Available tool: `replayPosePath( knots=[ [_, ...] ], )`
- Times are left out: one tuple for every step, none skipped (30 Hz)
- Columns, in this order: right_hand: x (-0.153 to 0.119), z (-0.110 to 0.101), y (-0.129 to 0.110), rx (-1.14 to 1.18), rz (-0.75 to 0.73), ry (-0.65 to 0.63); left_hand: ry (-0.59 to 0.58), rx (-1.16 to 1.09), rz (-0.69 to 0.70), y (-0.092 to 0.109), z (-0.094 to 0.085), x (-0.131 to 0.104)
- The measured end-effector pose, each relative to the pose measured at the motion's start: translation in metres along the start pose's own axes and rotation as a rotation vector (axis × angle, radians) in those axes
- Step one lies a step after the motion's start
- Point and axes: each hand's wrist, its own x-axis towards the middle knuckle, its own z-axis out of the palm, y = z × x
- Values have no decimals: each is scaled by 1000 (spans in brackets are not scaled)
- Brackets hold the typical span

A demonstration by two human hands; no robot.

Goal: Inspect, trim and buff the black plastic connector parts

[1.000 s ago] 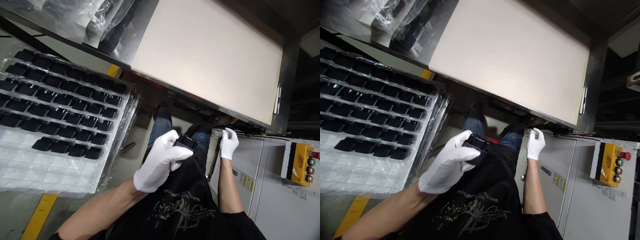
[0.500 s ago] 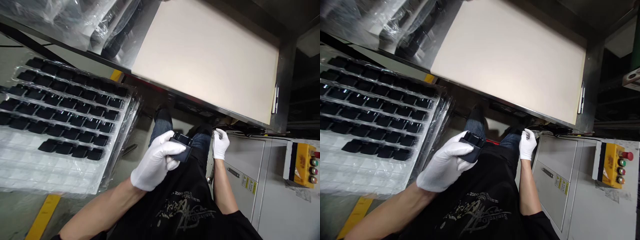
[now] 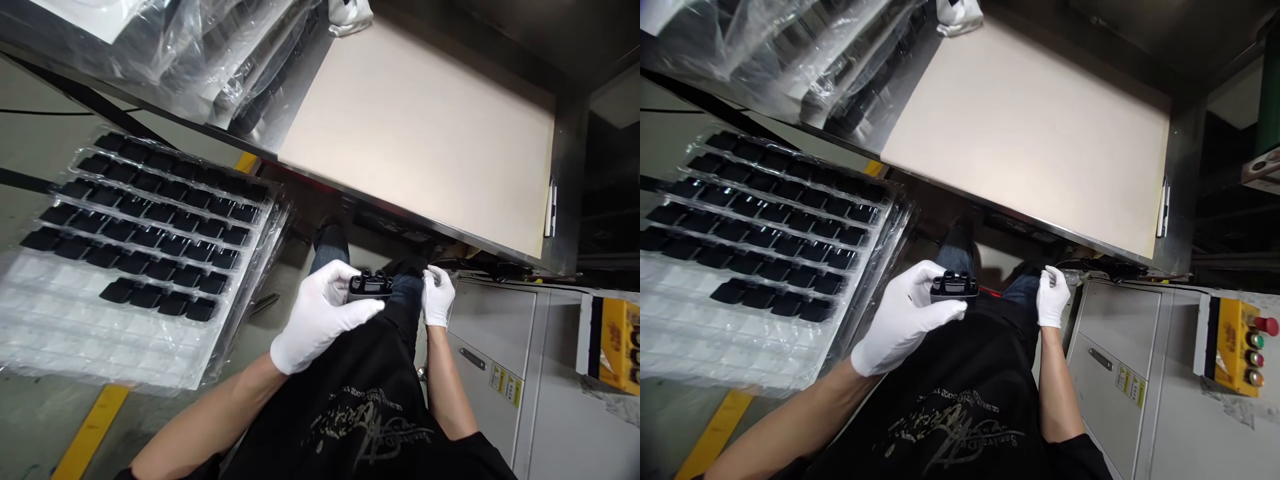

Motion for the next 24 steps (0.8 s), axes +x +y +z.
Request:
replayPosePath(
  knots=[
    [-1,1,2,0,-1,-10,22,27,60,-1,-1,1],
    [-2,1,3,1,-2,-21,43,50,112,-3,-1,1],
    [-3,2,3,4,-3,-34,59,71,151,-4,-2,2],
    [-5,3,3,12,0,-50,70,89,177,-5,-3,2],
    [-8,4,1,28,6,-70,76,104,194,-5,-4,3],
    [-11,5,-2,51,15,-92,80,115,202,-6,-5,3],
    [-15,6,-7,79,22,-119,83,121,204,-6,-6,3],
    [-19,6,-13,107,23,-152,84,123,202,-7,-6,3],
    [-24,7,-21,132,16,-190,84,120,200,-7,-7,4],
    [-29,7,-30,149,0,-229,83,114,199,-8,-7,4],
    [-34,7,-41,159,-23,-266,81,107,200,-8,-7,4],
    [-39,6,-52,166,-48,-301,76,101,203,-9,-6,4],
    [-44,5,-64,174,-71,-332,70,97,210,-10,-6,3],
    [-49,3,-76,185,-90,-358,65,100,220,-11,-6,2],
    [-53,1,-88,200,-104,-382,61,112,231,-12,-7,1],
    [-56,-1,-99,215,-118,-408,60,134,240,-13,-7,-1],
    [-59,-3,-109,227,-135,-436,61,162,248,-14,-8,-2],
    [-61,-5,-118,234,-155,-466,64,195,257,-15,-10,-4],
    [-62,-7,-125,234,-178,-499,69,227,267,-16,-11,-5],
    [-63,-9,-131,228,-204,-534,72,256,278,-17,-13,-5],
    [-64,-10,-134,214,-227,-569,70,281,287,-18,-15,-5],
    [-64,-10,-135,190,-245,-601,64,298,291,-20,-17,-5],
    [-63,-10,-134,157,-257,-624,55,305,289,-23,-20,-4],
    [-63,-8,-131,117,-259,-643,48,303,281,-27,-23,-2]
  ],
)
